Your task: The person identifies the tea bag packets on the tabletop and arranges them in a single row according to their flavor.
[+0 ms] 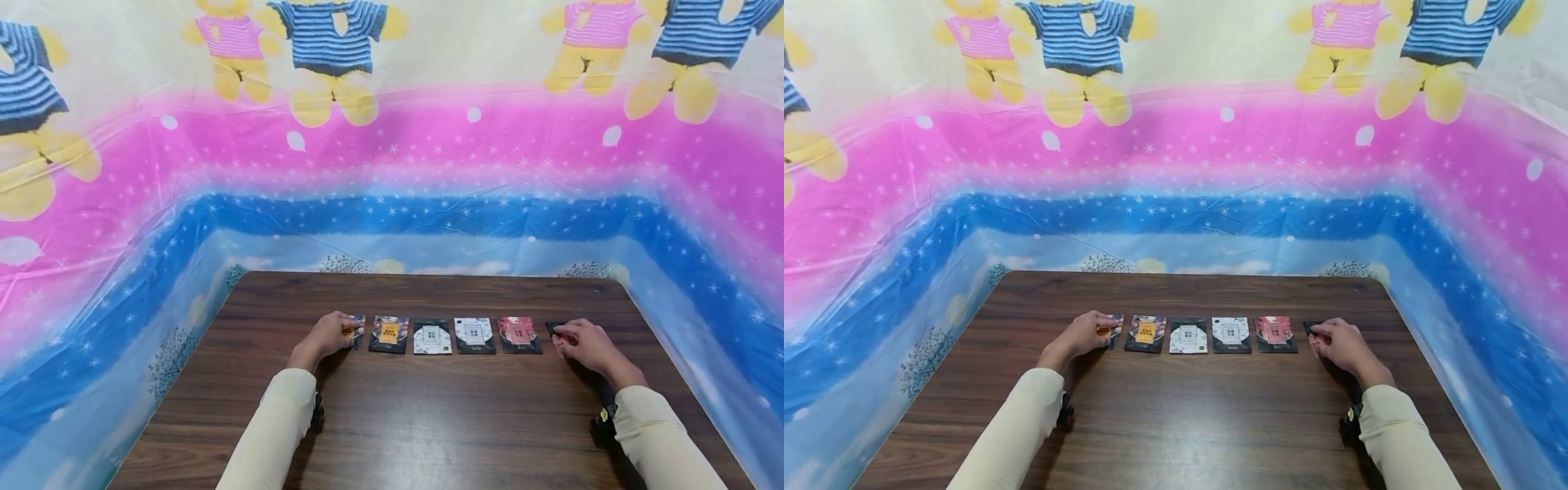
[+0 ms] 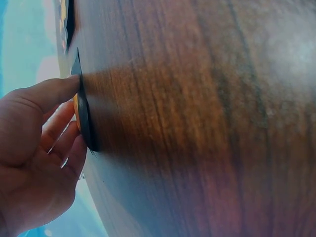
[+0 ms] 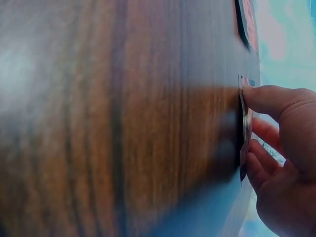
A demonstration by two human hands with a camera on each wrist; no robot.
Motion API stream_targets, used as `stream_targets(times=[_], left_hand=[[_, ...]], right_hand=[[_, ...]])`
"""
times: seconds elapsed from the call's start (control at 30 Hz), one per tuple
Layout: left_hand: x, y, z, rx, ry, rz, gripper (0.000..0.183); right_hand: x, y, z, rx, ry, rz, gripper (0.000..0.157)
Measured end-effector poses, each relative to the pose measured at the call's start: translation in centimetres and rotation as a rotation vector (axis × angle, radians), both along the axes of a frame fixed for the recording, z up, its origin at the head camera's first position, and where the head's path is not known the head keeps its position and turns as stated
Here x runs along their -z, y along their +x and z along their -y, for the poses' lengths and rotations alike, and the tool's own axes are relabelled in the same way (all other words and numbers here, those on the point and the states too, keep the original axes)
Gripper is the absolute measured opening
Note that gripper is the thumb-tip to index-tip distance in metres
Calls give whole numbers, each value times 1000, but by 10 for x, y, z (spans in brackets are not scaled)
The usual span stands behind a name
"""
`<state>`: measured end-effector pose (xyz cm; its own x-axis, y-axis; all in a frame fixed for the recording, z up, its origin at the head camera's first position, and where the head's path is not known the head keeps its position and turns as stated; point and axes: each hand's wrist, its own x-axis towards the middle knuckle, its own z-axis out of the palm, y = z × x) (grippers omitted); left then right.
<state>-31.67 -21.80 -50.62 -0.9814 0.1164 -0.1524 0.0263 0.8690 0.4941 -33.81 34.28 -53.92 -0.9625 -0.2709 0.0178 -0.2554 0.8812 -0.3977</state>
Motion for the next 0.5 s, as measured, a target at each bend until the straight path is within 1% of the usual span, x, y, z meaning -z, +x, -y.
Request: stream_targets(times=[0.2,0.5], left_hand=[[-1,0,0,-11,14,5,42],[-1,1,1,-10,9,28,43]], right_hand=[[-1,-6,2,11,-13,14,40],[-4,-7,7,11,-7,12,40]])
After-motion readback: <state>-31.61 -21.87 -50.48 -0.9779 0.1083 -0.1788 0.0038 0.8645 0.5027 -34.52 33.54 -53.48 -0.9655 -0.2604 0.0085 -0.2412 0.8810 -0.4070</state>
